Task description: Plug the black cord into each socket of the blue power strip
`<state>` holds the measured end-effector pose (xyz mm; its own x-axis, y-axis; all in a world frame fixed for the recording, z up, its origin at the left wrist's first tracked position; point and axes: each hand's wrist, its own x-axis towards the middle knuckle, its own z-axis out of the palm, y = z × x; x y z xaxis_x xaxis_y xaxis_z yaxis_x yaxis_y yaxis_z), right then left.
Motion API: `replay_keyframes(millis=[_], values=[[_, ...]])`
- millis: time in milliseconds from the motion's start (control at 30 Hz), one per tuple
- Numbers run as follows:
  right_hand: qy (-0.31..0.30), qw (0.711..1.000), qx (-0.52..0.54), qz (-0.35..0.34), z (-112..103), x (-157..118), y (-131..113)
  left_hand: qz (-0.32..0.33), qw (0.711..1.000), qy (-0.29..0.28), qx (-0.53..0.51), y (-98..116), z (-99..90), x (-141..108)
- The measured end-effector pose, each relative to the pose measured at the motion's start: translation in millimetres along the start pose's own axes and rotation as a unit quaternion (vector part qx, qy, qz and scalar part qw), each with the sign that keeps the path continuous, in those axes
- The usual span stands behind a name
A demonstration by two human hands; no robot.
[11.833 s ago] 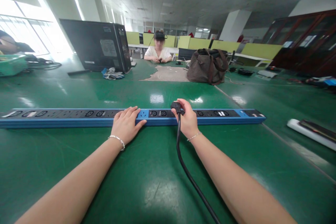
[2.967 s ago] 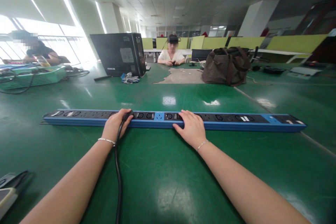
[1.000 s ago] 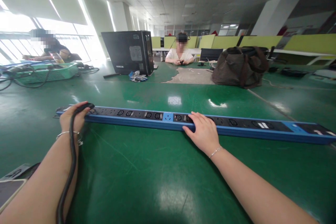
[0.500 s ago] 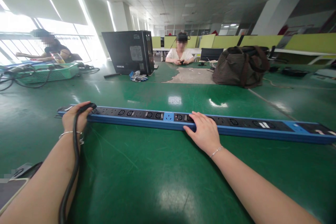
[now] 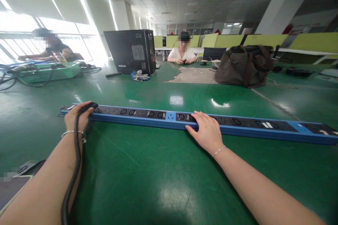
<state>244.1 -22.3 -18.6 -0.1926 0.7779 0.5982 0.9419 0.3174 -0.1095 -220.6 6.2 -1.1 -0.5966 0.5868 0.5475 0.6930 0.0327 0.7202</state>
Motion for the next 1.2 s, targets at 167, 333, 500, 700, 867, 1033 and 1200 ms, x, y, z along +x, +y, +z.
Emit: replay_keyframes(millis=[167, 333, 500, 700, 867, 1033, 1200], values=[[-0.001, 1.000, 0.007, -0.003, -1, 0, 0, 0.005, 1.000, 0.005, -0.004, 1, 0.4, -1], [-0.002, 1.000, 0.006, -0.001, -1, 0, 0, 0.001, 1.000, -0.001, -0.008, 3, -0.4, 0], [0.002, 1.000, 0.003, -0.001, 0, 0, 0, 0.016, 0.999, -0.041, 0.011, 0, -2.1, 2], [0.001, 1.000, 0.000, -0.002, 0, 0, 0, 0.019, 0.998, -0.049, 0.024, -2, -3.5, -1], [0.002, 1.000, 0.004, -0.004, 0, 0, 1, 0.006, 0.999, -0.045, 0.028, -2, -4.3, -5], [0.003, 1.000, 0.003, -0.005, 0, 0, 1, -0.006, 0.998, -0.030, 0.056, 0, -4.3, -7], [-0.004, 1.000, -0.005, -0.010, 0, 0, 2, -0.021, 0.997, -0.052, 0.048, 1, -5.8, -8]])
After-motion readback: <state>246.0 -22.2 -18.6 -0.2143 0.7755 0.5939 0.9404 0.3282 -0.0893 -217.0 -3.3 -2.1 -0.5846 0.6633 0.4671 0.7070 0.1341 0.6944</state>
